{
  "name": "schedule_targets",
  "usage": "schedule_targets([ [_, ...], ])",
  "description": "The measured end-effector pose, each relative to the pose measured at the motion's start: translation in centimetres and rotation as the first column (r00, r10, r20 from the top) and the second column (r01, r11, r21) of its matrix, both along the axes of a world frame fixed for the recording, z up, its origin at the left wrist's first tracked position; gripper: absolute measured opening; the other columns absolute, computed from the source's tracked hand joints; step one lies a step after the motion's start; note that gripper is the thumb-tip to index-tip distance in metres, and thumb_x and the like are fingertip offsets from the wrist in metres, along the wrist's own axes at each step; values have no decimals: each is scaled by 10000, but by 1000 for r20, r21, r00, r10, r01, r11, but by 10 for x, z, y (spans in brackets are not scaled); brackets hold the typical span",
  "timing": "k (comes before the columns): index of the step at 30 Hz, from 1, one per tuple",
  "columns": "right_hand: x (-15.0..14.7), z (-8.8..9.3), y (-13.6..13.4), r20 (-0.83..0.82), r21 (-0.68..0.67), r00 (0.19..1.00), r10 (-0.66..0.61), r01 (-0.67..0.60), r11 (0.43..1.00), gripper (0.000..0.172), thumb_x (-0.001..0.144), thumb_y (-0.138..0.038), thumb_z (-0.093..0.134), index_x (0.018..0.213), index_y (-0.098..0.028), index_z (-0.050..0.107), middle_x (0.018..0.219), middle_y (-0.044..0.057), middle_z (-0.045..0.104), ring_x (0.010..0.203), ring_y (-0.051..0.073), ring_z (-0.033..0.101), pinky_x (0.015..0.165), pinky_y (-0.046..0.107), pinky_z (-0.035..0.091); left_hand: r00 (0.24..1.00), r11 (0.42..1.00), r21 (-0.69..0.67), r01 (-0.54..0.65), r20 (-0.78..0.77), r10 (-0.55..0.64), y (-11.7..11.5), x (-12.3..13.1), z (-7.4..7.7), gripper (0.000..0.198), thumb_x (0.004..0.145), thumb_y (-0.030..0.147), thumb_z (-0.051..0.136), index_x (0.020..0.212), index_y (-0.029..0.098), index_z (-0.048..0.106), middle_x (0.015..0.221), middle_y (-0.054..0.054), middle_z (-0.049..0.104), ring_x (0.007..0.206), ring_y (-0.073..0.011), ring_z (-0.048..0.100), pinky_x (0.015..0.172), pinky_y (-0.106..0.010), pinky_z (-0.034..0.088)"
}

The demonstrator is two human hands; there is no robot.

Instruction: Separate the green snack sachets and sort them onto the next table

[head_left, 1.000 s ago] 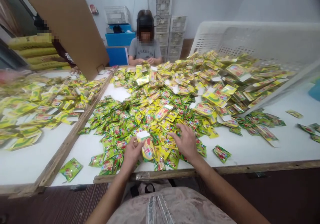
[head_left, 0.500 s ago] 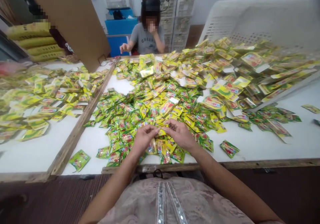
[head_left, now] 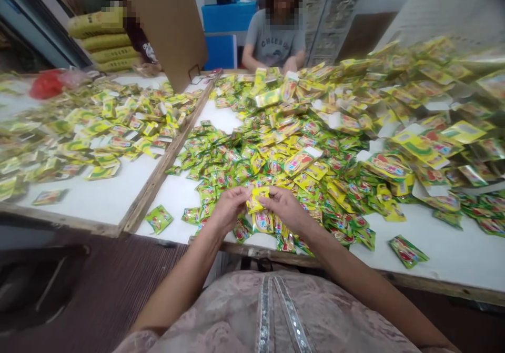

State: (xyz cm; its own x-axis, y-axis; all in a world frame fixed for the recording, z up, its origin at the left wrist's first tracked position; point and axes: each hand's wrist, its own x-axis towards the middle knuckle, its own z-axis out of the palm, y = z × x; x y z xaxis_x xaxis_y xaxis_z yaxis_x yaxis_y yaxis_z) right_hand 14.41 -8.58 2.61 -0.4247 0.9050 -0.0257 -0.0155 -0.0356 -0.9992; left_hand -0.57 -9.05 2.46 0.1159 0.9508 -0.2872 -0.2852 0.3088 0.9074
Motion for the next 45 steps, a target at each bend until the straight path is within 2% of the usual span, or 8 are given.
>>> schedule_targets([
  [4,7,-1,0,139,93,988,-69,56,994,267,769,-436,570,709,-176,566,640,-14,546,586,126,475,556,245,398,960,999,46,25,-279,-11,-10,-16,-2,364,686,514,619,598,170,538,496,30,515,440,-87,438,457,-212,317],
  [9,29,-14,-5,336,232,911,-240,167,958,239,793,-398,542,728,-173,584,680,4,560,622,144,486,578,256,378,345,957,145,252,-937,51,-34,-24,-16,232,590,320,736,662,189,559,692,-39,589,728,-215,553,651,-294,388],
  [12,36,-22,-9,400,207,873,-281,212,955,283,779,-429,547,849,-165,619,645,1,547,590,149,474,538,253,351,174,929,70,363,-985,6,-45,-22,-26,190,581,171,705,686,184,548,817,-78,596,860,-252,536,727,-326,392],
  [16,39,-23,-12,445,211,820,-361,295,932,355,747,-506,560,830,-167,628,530,-30,446,504,133,390,483,248,279,431,990,107,95,-901,56,-43,-31,-33,115,677,224,635,694,192,526,662,0,570,653,-171,539,613,-274,381],
  [22,28,-5,-11,193,0,940,-281,286,958,379,696,-513,620,872,-178,600,631,-11,545,571,136,474,526,247,377,887,939,145,-311,-310,341,-25,-27,-25,379,627,317,718,931,175,543,577,54,570,526,-106,527,536,-213,390],
  [28,5,1,-4,107,-13,991,-77,79,997,267,787,-435,550,863,-179,572,698,-4,569,617,139,517,557,246,425,938,932,119,-341,-26,347,-19,0,-10,501,590,281,759,1040,163,573,667,24,615,616,-98,554,604,-209,436],
  [35,13,7,-10,367,517,897,-246,23,856,156,851,-303,484,802,-184,573,775,44,605,744,181,554,693,287,405,993,998,28,-62,-95,65,-10,-2,-4,328,632,434,699,643,122,600,547,27,505,484,-68,408,465,-197,331],
  [45,5,-7,0,344,204,890,-300,242,949,213,839,-405,451,851,-204,521,565,-42,489,487,129,437,478,237,341,874,899,380,-216,-335,351,-13,16,-16,223,808,356,523,683,172,507,578,44,426,548,-91,384,532,-215,313],
])
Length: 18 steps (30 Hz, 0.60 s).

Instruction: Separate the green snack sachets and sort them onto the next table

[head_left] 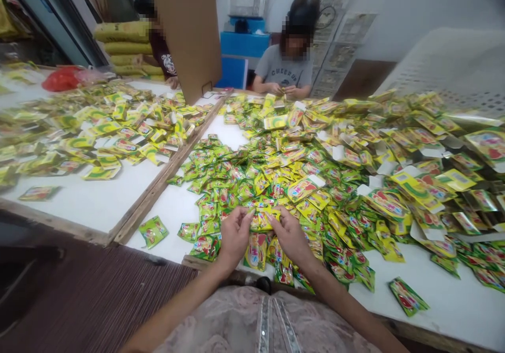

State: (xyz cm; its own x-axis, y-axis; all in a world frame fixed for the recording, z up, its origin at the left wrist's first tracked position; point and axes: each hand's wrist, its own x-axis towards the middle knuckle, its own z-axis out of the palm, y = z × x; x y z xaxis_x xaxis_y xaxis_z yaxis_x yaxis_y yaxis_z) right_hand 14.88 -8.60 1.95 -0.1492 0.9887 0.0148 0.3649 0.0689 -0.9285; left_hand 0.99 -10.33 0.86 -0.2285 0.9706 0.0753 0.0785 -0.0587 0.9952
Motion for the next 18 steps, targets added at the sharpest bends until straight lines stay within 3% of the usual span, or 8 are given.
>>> schedule_targets([
  [4,0,5,0,109,103,992,-69,58,993,190,818,-394,491,819,-206,520,493,-67,396,426,114,364,456,240,293,967,993,-77,91,244,-70,3,1,-4,265,686,341,676,742,184,470,589,67,408,548,-79,408,528,-191,335],
  [9,1,-5,3,-195,-112,980,42,-65,992,313,733,-436,617,910,-195,522,635,-41,505,532,120,453,488,229,359,897,983,-142,120,439,-46,7,-2,-5,388,544,269,783,764,185,474,592,92,424,526,-47,412,536,-160,348],
  [12,4,-9,5,-234,-117,972,-16,-12,993,346,664,-418,680,872,-197,512,606,-59,467,551,116,424,496,221,348,896,970,-174,171,437,-80,5,-8,-2,420,541,306,779,822,194,488,604,82,490,531,-68,472,555,-186,380],
  [14,11,-6,7,-177,-82,980,-89,75,994,321,660,-410,671,833,-201,499,593,-63,438,551,115,412,501,222,339,955,960,-234,156,284,-85,1,-14,1,412,591,396,735,865,198,498,618,52,549,536,-107,520,553,-219,390],
  [16,19,-3,9,-55,-29,981,-184,183,983,298,668,-405,653,822,-202,498,584,-65,408,540,114,392,500,226,324,996,956,-288,44,-67,-66,-4,-19,0,384,626,490,682,813,194,522,583,23,557,539,-148,539,544,-243,370],
  [18,27,-1,11,65,29,965,-256,254,967,290,672,-411,640,820,-198,511,561,-68,371,512,111,355,486,231,299,910,958,-279,-63,-410,-59,-10,-19,-3,396,596,550,678,703,198,530,540,9,524,563,-183,540,551,-261,343],
])
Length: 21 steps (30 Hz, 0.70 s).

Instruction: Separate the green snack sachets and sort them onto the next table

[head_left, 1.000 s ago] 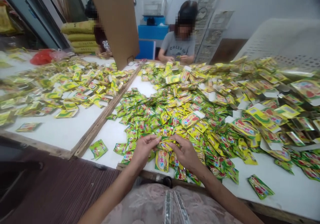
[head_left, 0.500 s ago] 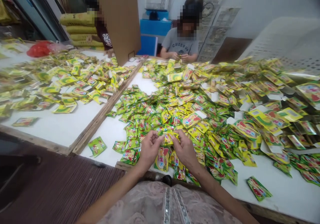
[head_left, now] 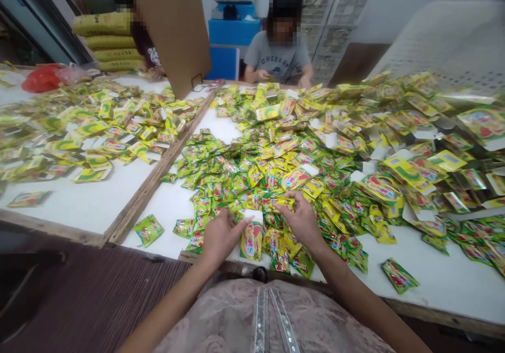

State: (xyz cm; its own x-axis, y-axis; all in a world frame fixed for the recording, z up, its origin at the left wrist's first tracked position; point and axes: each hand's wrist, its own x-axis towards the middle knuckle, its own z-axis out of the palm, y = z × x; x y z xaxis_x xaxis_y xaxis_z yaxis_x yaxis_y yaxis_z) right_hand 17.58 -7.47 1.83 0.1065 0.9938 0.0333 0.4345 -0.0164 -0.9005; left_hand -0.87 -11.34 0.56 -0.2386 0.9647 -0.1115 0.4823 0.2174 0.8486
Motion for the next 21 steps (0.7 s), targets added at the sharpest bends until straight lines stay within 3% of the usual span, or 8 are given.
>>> schedule_targets([
  [2,5,-2,1,65,21,998,2,-4,1000,287,686,-431,620,816,-192,529,538,-69,351,487,109,325,472,236,274,986,999,15,51,-160,-48,-4,6,-6,425,514,555,726,628,209,508,563,-7,513,617,-210,540,566,-271,327],
  [5,7,-6,-1,84,38,995,51,-54,998,282,728,-459,569,805,-189,546,507,-70,334,456,107,293,456,241,247,982,992,-8,123,-141,-123,-5,19,-15,435,458,492,774,589,215,465,596,4,499,610,-189,505,552,-261,301],
  [7,8,-6,-3,81,39,996,39,-42,998,286,747,-468,547,817,-190,545,490,-75,315,438,106,275,445,241,230,990,990,-43,133,-42,-135,-3,23,-20,408,508,464,758,607,214,451,545,43,455,550,-154,464,533,-246,288],
  [9,9,-4,-4,90,33,995,37,-40,999,280,765,-465,530,839,-194,537,482,-81,295,425,104,261,439,240,214,977,990,-27,142,166,-136,0,23,-23,376,566,448,730,660,209,455,540,63,459,531,-131,462,528,-231,305],
  [12,14,3,-2,146,-2,973,178,-180,984,248,777,-447,517,817,-203,526,489,-83,269,431,102,256,443,234,199,876,990,25,141,462,-136,3,18,-24,348,607,431,709,733,193,488,588,57,530,536,-115,498,524,-218,341],
  [16,20,13,5,229,-92,894,385,-373,923,205,769,-401,541,814,-201,532,520,-76,323,468,103,297,469,221,227,809,986,-12,167,573,-130,2,10,-18,319,606,387,728,741,172,535,589,36,602,513,-109,526,512,-214,370],
  [21,14,22,14,322,-86,817,478,-478,874,143,742,-312,617,806,-190,578,674,-29,523,603,124,439,571,226,315,700,959,-44,279,694,-172,1,10,-8,337,568,349,770,775,159,583,658,2,671,585,-137,603,578,-237,444],
])
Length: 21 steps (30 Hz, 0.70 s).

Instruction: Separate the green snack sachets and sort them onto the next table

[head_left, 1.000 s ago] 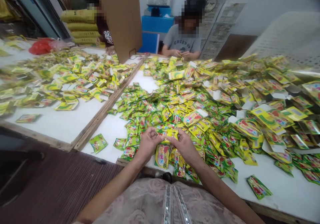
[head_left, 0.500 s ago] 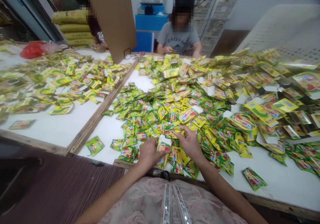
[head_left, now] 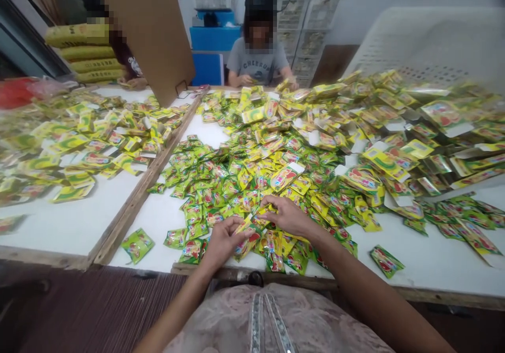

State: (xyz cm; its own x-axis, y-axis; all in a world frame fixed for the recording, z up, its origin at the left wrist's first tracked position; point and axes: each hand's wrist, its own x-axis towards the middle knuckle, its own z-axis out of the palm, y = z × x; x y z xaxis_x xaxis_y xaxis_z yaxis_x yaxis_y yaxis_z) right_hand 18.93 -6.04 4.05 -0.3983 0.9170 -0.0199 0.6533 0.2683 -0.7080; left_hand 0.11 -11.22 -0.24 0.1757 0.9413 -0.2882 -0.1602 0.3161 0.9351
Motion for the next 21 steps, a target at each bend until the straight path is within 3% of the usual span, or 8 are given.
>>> schedule_targets([
  [3,-7,-5,4,-9,37,998,56,-56,998,140,728,-286,653,797,-181,591,733,-7,559,679,145,495,631,244,354,994,997,-69,-27,100,34,2,0,-1,398,560,350,781,855,156,596,692,-10,687,605,-144,622,625,-260,468],
  [7,-8,-17,3,-17,67,991,135,-134,989,143,717,-245,678,818,-176,605,852,33,589,788,173,544,706,278,388,992,996,-85,-15,124,26,4,-3,-8,403,560,347,783,869,145,621,675,-8,677,606,-144,617,641,-268,471],
  [15,-13,-11,-1,99,11,989,109,-110,994,95,670,-139,690,727,-175,623,741,11,552,723,162,525,657,273,375,997,998,13,56,48,-56,5,-2,-9,324,600,325,755,862,152,672,720,-12,687,650,-149,608,645,-256,461],
  [21,-6,-7,-4,-290,-167,956,-48,-2,986,185,745,-300,612,885,-194,555,769,-9,566,679,134,532,613,256,425,995,999,-31,19,94,-16,9,-9,-8,403,607,369,748,936,155,660,813,-48,710,671,-160,622,671,-280,470],
])
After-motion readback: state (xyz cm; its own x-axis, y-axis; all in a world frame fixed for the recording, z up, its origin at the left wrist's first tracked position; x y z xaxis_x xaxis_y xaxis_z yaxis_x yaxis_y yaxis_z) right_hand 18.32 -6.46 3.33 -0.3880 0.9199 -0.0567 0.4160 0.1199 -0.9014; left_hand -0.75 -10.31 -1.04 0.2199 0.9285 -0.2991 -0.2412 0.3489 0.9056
